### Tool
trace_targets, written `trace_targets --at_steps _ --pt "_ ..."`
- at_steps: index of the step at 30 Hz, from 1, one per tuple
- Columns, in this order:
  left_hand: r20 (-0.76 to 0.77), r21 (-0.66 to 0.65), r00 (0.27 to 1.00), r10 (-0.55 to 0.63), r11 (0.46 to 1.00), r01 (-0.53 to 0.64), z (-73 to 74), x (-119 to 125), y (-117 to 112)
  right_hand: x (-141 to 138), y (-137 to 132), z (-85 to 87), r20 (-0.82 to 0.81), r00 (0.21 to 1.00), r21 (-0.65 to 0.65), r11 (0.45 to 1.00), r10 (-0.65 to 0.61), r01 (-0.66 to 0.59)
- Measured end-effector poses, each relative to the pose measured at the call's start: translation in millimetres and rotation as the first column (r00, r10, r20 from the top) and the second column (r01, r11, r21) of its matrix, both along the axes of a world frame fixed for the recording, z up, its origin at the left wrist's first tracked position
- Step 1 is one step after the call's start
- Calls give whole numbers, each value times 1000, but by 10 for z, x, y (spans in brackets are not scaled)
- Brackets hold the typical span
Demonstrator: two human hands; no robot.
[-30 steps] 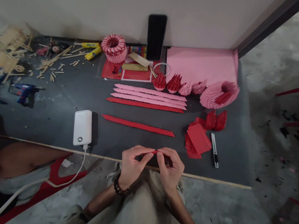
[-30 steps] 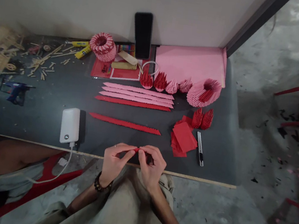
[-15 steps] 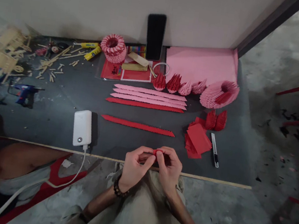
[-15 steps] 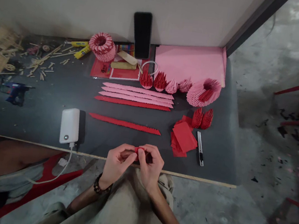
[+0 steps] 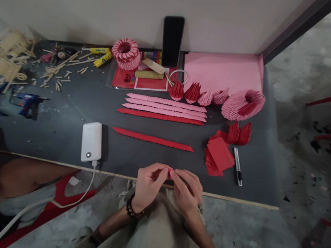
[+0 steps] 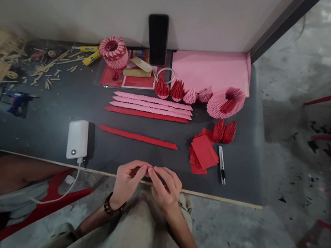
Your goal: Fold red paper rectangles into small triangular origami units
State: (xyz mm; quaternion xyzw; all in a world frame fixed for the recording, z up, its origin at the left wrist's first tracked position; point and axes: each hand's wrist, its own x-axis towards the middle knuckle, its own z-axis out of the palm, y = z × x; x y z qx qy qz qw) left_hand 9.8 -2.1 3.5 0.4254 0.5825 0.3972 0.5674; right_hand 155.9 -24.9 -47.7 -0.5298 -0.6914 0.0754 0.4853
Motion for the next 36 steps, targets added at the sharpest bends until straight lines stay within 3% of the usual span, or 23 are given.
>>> trace_targets --at_steps 4,7,10,13,15,19,24,27,32,36 --pt "52 -8 999 -15 1000 15 58 -38 -17 116 -68 -55 42 995 -129 988 86 -80" --pt "121 -30 992 -25 999 29 51 -67 -27 114 -77 -76 -63 994 -207 973 90 -101" --pt "151 -30 989 -6 999 11 19 -59 -26 22 -38 -13 -281 960 -270 960 -3 -76" --pt "169 8 984 58 998 -60 -34 -19 -19 -88 15 106 -516 846 -402 910 -136 -99" --pt "136 67 987 80 994 -90 -81 2 -16 -133 37 167 -579 796 -439 890 -180 -118" --pt "-8 212 996 90 973 -86 -154 -20 2 -133 39 203 -553 799 -477 876 -236 -72" --pt "-188 299 982 -1 952 59 -113 -86 85 -73 45 222 -433 878 -507 861 -206 -48" --pt "-231 255 973 -29 963 89 -81 -91 117 -59 59 237 -404 890 -533 845 -210 -42" --pt "-133 206 989 -59 975 86 -104 -87 110 -70 54 176 -422 866 -543 839 -267 -6" --pt "-161 173 983 -88 978 116 -133 -93 95 -84 33 110 -440 854 -547 837 -278 -10"
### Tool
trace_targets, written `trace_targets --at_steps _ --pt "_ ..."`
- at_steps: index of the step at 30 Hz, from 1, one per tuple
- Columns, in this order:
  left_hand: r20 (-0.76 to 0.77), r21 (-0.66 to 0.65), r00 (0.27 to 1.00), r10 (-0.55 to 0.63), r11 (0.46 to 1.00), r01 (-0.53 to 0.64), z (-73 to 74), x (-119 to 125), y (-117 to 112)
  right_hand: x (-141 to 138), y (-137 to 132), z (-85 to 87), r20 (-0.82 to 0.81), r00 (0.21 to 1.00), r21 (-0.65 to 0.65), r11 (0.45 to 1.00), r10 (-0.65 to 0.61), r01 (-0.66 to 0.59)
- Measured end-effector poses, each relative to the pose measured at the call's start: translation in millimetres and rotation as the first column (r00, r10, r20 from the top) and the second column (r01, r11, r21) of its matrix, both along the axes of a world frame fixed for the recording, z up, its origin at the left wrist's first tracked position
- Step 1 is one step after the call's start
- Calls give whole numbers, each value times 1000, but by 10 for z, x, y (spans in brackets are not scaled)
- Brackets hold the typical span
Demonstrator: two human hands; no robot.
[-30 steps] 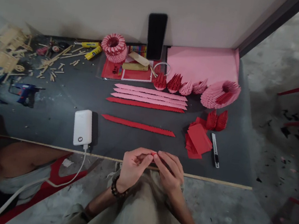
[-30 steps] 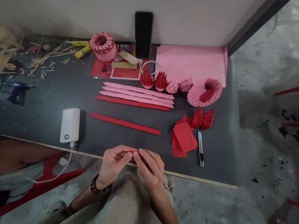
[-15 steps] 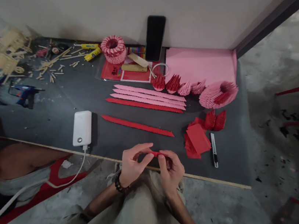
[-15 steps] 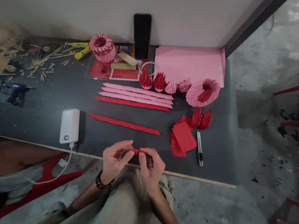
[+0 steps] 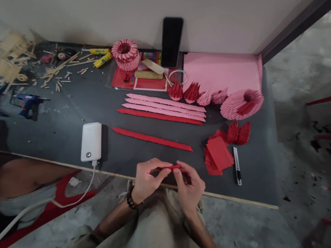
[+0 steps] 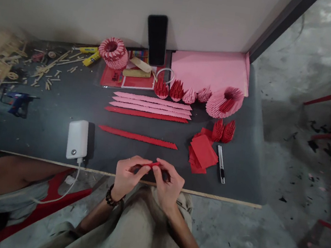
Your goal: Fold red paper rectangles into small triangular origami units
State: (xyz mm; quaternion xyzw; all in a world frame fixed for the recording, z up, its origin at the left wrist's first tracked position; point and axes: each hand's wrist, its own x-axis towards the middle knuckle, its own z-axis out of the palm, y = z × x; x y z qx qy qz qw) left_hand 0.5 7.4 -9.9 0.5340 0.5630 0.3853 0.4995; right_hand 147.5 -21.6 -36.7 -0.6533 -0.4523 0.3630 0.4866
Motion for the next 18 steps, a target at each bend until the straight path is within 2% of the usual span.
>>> trace_targets --at_steps 4,9,13,18 --pt "36 -82 995 93 993 -90 -19 37 -35 -5 3 23 15 1000 56 998 7 -8" --pt "77 -155 983 168 976 -155 -37 107 -72 5 25 47 212 977 186 980 33 -74" --pt "44 -135 979 197 972 -190 -44 141 -82 -2 -5 -42 277 960 238 964 48 -117" --pt "-59 -42 975 213 976 -216 -41 169 -118 -2 -64 -152 336 937 248 952 91 -181"
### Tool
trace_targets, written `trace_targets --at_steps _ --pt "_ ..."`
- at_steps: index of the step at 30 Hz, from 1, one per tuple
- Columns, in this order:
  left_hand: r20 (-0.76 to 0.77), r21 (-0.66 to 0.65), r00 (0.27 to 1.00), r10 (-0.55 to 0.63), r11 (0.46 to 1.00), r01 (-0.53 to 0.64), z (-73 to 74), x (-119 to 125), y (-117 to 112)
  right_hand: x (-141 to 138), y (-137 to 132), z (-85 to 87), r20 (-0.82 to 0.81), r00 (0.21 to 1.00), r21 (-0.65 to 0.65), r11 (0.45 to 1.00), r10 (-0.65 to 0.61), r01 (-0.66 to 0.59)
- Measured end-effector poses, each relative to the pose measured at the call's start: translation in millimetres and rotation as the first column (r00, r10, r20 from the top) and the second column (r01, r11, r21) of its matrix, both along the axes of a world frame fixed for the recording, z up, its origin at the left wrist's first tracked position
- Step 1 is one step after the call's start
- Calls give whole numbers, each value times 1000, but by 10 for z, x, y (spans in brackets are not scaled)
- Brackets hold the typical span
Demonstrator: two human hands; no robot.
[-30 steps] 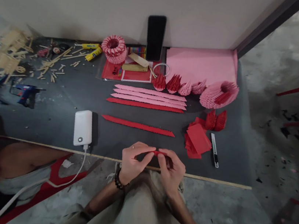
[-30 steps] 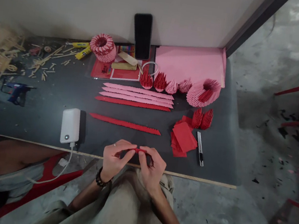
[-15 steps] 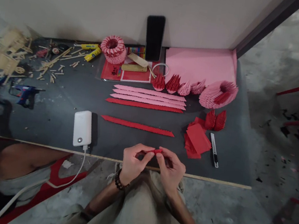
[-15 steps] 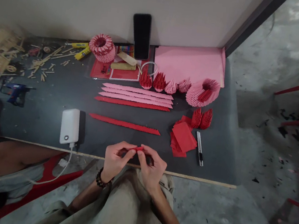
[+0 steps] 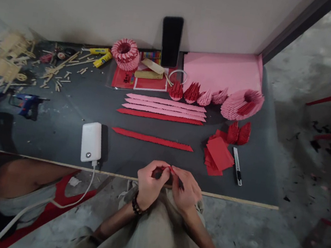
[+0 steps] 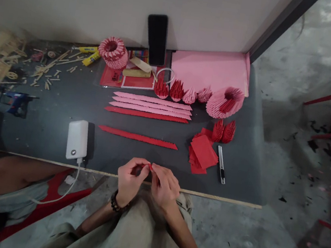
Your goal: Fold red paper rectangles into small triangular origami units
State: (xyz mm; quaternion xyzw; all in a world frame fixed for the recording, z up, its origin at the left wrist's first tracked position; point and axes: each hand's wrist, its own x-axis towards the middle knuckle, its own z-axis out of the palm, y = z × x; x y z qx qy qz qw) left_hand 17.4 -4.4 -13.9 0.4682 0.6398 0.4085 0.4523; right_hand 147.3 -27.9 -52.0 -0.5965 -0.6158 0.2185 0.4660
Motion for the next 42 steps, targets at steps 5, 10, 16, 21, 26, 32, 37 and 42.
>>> trace_targets --at_steps 5,10,16,21,26,32,37,42 --pt "50 -10 999 -20 1000 21 27 -6 -21 64 -44 -105 23 999 34 999 30 -31" --pt "260 -75 963 -75 992 98 124 -74 -12 186 -51 -77 42 995 60 994 86 -88" --pt "369 -139 929 -19 987 76 64 -73 -24 126 76 134 -50 996 114 991 75 -69" --pt "409 -82 912 -4 996 41 -12 -40 -37 55 109 208 -107 994 72 997 3 5" --pt "340 43 939 -46 999 33 -39 -30 -30 79 83 215 -189 982 -25 1000 14 -19" --pt "251 148 962 -109 986 73 -87 -26 -30 65 74 207 -211 978 -38 999 2 -11" --pt "3 257 985 -170 952 164 -87 -67 -28 89 73 191 -227 974 -58 998 -14 0" --pt "-318 393 936 -153 877 277 -114 -62 -54 152 91 189 -214 977 -93 995 22 -43"
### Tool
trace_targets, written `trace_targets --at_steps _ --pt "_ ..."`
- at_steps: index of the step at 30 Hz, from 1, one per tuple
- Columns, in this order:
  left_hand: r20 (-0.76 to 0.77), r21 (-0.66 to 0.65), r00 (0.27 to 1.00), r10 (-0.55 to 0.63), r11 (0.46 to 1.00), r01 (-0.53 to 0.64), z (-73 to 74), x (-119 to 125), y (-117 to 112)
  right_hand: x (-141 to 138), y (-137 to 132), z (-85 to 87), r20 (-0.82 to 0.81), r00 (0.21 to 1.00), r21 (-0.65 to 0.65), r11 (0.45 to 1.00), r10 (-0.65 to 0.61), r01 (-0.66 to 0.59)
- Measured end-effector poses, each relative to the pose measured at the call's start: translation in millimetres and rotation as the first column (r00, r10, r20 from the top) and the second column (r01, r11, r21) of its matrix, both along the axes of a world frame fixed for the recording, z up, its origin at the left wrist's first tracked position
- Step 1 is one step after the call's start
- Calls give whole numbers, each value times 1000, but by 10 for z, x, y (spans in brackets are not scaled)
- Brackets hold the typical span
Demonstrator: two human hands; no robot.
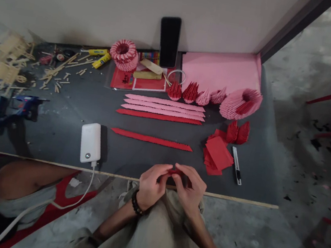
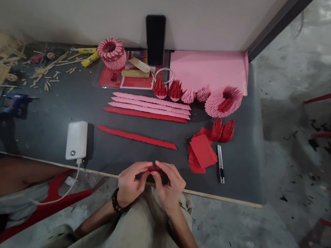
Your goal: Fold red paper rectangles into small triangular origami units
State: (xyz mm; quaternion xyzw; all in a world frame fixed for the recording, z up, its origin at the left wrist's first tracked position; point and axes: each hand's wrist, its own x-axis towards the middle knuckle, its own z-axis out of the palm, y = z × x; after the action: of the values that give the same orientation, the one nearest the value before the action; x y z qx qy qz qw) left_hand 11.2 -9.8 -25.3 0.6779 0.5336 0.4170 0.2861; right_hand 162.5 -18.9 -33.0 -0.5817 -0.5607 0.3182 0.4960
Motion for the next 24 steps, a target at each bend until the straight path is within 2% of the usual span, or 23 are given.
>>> trace_targets --at_steps 4,9,12,15,17,19,22,24 --pt "-33 109 999 -26 994 30 -89 13 11 73 26 -18 12 996 -17 996 83 -83" --pt "-26 232 989 -146 961 148 -174 2 36 102 12 -18 -126 991 -117 992 33 -48" --pt "34 163 985 -171 973 164 -121 -12 52 101 -9 -30 -212 977 -185 983 -39 -1" --pt "55 27 992 -113 993 112 -15 -7 137 114 -14 -67 -325 936 -276 960 -134 42" --pt "-61 -14 993 -103 995 102 32 35 247 136 -8 -85 -424 881 -342 938 -210 59" --pt "-237 33 963 -127 990 138 31 119 384 170 -1 -75 -550 787 -420 907 -280 30" --pt "-485 43 864 -138 982 181 -59 293 581 236 6 -10 -679 657 -504 859 -329 -92" --pt "-566 21 810 -150 980 196 -139 394 674 276 6 35 -732 575 -541 825 -366 -165"
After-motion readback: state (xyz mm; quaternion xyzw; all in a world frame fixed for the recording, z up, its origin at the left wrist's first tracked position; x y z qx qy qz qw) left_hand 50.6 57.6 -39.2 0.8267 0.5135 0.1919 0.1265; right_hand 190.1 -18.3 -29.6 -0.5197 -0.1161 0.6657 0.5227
